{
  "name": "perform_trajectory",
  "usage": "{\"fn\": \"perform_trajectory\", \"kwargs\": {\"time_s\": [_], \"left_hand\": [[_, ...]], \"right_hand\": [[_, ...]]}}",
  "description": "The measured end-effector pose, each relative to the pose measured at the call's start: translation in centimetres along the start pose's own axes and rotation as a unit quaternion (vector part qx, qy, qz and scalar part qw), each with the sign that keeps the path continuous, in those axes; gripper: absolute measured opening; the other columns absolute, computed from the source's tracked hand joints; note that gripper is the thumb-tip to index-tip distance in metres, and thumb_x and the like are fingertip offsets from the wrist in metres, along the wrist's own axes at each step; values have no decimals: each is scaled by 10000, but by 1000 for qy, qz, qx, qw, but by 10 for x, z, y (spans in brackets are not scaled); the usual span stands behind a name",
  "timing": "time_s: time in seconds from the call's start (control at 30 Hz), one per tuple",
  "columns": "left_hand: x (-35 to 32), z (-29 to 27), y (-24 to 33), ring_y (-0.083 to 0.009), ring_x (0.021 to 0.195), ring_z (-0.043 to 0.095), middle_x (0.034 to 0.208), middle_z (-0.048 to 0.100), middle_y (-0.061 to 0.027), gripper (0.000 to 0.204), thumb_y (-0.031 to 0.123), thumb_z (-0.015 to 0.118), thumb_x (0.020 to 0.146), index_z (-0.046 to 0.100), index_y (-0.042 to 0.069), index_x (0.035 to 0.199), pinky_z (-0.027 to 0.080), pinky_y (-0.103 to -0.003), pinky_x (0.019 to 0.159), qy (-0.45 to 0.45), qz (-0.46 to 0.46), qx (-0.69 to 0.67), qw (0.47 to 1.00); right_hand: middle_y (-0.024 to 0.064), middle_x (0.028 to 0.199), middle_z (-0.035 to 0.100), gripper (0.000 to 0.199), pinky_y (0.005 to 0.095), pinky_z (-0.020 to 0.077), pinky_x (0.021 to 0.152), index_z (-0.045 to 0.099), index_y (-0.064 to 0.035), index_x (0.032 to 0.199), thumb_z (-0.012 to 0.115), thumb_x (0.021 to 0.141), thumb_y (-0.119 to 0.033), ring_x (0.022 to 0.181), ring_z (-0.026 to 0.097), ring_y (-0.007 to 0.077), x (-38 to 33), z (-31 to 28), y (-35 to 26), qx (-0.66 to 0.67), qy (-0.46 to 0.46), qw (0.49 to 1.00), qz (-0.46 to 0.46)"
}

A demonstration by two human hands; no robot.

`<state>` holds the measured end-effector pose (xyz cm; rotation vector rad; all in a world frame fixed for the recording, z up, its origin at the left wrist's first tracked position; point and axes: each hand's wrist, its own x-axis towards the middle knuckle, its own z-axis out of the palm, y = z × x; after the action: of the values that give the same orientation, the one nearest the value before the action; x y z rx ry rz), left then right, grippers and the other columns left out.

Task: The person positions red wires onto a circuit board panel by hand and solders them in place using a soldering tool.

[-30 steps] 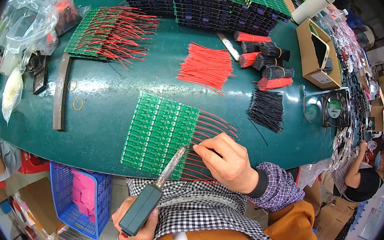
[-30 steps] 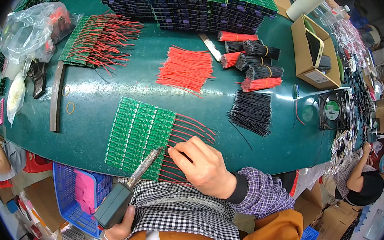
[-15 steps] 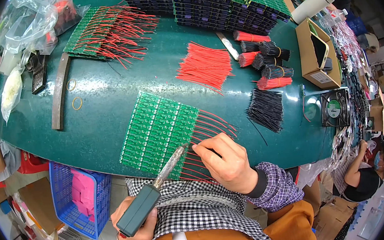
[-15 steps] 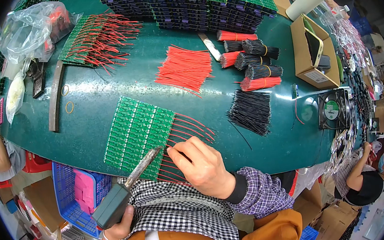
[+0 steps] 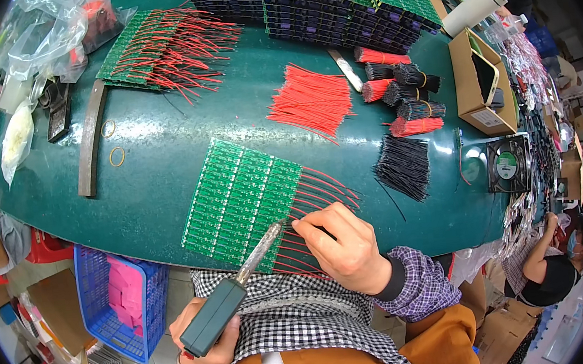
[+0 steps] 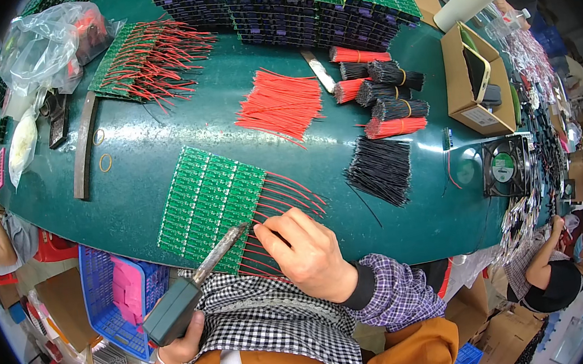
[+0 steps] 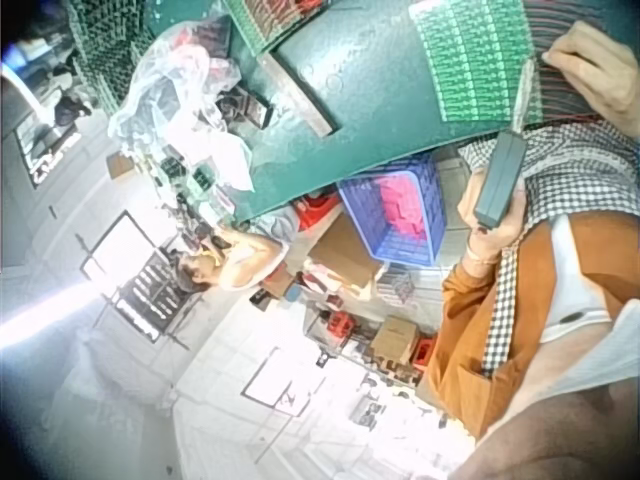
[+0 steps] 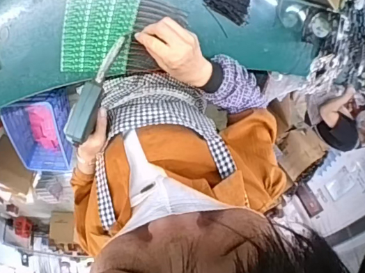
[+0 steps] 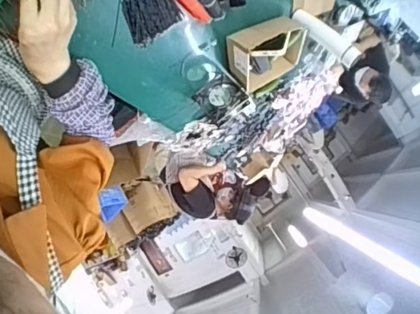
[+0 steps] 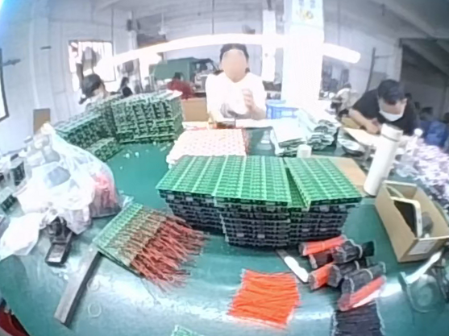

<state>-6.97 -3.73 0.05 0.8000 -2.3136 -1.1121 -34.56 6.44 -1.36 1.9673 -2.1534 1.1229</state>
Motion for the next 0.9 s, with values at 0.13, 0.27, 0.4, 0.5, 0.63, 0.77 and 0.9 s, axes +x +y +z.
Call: {"fn": "perform_trajectory", "kwargs": {"time_s": [0.13,0.27,0.4,0.5,0.63,0.77,0.9], "left_hand": [[-2,0,-2,-296,667,689,829,691,-149,250,35,818,727,760,-42,958,556,-377,589,-5,-7,-6,1000],[-1,0,-2,-296,665,689,828,690,-149,249,36,817,732,759,-43,960,555,-376,586,-6,0,-1,1000],[-10,0,-6,-300,671,697,843,698,-154,254,45,819,744,760,-45,974,561,-379,594,-1,-12,-5,1000],[-14,0,-9,-311,695,716,881,717,-169,264,56,821,749,764,-42,987,578,-381,619,-1,-20,-1,1000],[-17,0,-9,-332,747,744,954,743,-202,286,75,825,750,772,-34,1009,605,-386,673,-4,-37,2,999],[-22,0,-12,-342,776,749,973,746,-210,296,83,827,750,772,-35,1016,612,-392,697,-5,-42,10,999],[-24,-2,-15,-351,798,750,981,746,-214,304,82,823,753,772,-39,1027,616,-398,719,-13,-37,15,999]], "right_hand": [[94,934,702,342,333,566,618,758,24,1025,790,690,84,775,669,236,-1,1,0,-3,3,1000,-2],[93,934,701,347,332,564,616,757,24,1026,788,686,86,769,664,234,0,0,-1,-4,0,1000,-1],[91,930,699,347,331,562,614,755,24,1024,785,684,90,768,662,231,0,-1,-1,-6,3,1000,0],[90,928,698,341,331,563,613,754,23,1020,784,688,91,771,663,230,1,1,-1,-5,2,1000,-1],[91,925,697,333,331,563,613,752,21,1017,786,693,90,773,664,231,1,0,-2,-7,1,1000,1],[91,924,696,330,332,563,613,752,20,1016,785,694,89,773,664,230,0,0,-2,-9,0,1000,1],[92,924,695,324,333,565,615,750,23,1010,783,695,88,780,666,232,2,-1,-3,-10,-1,1000,4]]}}
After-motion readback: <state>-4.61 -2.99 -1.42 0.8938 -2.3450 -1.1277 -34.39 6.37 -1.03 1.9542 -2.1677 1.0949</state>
